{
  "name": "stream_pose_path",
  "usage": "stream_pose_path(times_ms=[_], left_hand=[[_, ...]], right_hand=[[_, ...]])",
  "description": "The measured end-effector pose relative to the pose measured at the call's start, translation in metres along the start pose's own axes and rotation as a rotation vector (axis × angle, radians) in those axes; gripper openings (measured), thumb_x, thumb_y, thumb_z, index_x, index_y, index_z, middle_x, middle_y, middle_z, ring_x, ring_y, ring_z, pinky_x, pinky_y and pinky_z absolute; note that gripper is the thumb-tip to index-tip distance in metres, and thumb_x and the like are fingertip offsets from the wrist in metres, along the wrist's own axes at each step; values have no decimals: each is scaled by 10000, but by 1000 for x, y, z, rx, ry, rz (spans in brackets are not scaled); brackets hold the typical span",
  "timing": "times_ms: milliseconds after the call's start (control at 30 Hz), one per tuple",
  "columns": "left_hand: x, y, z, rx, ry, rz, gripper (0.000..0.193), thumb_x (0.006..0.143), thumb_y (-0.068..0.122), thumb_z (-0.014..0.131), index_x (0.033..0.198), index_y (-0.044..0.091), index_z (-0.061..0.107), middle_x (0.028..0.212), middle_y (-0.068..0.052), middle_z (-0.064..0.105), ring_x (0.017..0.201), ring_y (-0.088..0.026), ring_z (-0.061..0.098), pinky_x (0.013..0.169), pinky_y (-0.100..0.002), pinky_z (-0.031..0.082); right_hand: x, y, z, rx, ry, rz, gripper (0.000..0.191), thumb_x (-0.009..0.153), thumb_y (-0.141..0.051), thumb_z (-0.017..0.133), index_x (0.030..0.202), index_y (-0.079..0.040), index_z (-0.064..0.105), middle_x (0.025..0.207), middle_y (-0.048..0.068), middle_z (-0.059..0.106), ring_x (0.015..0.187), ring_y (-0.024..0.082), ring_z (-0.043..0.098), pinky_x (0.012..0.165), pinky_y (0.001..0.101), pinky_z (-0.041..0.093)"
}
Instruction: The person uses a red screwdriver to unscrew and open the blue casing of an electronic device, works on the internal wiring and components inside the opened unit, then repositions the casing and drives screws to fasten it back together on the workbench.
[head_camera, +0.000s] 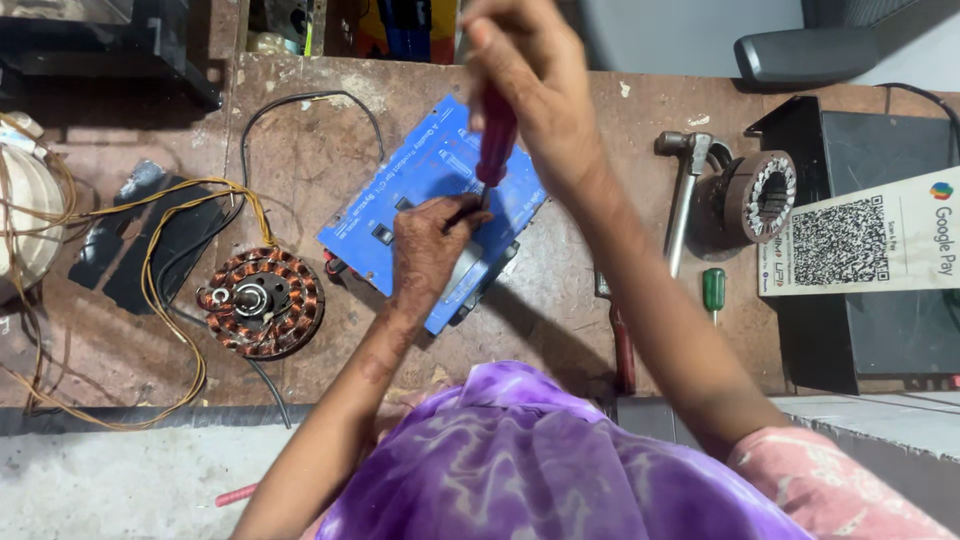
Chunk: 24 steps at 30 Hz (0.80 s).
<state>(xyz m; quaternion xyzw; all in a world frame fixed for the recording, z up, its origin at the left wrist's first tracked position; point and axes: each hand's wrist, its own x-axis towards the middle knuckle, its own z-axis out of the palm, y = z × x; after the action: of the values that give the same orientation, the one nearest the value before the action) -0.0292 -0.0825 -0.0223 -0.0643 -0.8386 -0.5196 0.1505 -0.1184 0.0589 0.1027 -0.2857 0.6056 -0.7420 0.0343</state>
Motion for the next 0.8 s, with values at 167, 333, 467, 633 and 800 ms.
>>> stream_pose_path(times_ms=[167,333,467,633,800], left_hand=[[-1,-6,5,-32,30,115,222,854,142,838,1030,37,754,969,-117,773,841,-260,758,748,-341,591],[10,-14,1,-63,-11,147,153,897,82,772,1046,46,760,977,-112,778,859,-251,771,782,-346,593],[6,-7,-10,52,0,104,152,876,105,818,995,30,757,938,-120,773,831,-251,757,766,-353,595],[-15,-8,-75,21,-42,187,211,850,100,818,1050,46,777,980,-111,777,865,-228,769,796,-346,608],[-24,-13,-105,77,-77,23,213,820,120,820,1023,62,792,950,-101,788,852,-224,774,776,-346,595]], right_hand=[[-9,7,18,10,34,-197,183,1113,-195,644,1101,-25,578,732,0,519,534,51,436,464,215,386],[16,-1,27,-28,-262,-25,193,1102,-148,647,1215,-46,529,730,-40,495,557,51,473,476,215,423],[-5,-5,47,-109,-214,-63,249,1116,-151,650,1257,-37,479,744,-16,542,573,68,516,493,227,441],[-12,-13,58,125,-179,-45,239,1170,-192,618,1265,-20,481,678,6,504,543,107,488,551,272,459],[-15,-2,79,243,-195,-47,270,1162,-249,630,1214,-62,443,651,-17,426,523,83,380,522,251,367]])
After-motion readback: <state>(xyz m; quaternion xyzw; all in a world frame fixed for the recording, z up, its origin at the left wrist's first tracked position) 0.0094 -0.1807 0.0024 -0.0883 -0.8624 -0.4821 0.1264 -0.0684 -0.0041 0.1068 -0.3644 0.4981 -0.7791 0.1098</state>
